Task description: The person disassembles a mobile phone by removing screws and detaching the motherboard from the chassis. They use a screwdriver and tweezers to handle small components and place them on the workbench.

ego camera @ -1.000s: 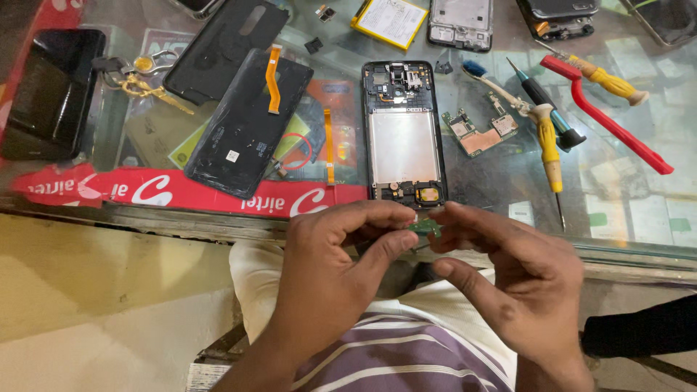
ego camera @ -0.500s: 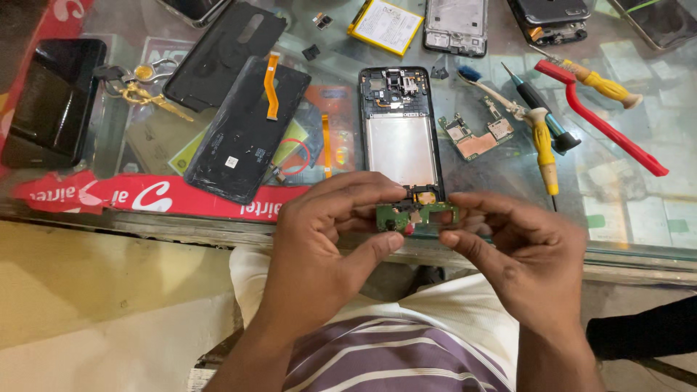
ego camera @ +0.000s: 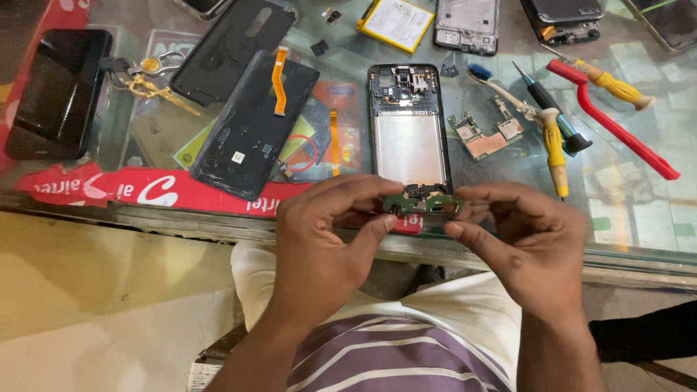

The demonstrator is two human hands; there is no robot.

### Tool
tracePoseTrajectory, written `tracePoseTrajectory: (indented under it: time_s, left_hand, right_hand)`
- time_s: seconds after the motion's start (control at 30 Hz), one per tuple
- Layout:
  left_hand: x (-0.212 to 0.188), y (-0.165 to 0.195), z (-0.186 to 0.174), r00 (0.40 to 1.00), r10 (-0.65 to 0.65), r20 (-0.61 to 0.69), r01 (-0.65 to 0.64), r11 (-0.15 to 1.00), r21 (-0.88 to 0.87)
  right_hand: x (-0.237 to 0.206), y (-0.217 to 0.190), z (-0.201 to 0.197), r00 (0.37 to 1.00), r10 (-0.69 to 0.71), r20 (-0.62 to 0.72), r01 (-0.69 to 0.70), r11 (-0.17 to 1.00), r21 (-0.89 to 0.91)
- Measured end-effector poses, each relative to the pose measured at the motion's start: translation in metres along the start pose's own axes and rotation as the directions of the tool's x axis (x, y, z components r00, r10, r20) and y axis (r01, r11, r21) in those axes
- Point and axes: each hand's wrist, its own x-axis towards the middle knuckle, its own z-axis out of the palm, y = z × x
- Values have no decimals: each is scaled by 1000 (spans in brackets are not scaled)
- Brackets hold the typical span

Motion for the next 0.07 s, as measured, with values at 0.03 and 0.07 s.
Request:
tracePoseTrajectory:
  time_s: [0.03, 0.07]
  left_hand:
    - [-1, -1, 1, 1000, 3, -10, -3, 999, 39]
    - [-1, -3, 2, 998, 56, -30, -55, 998, 36]
  right_hand:
    - [4, -14, 4, 1000, -11, 7, 11, 1000, 13]
    - [40, -36, -20, 1000, -11, 7, 11, 1000, 14]
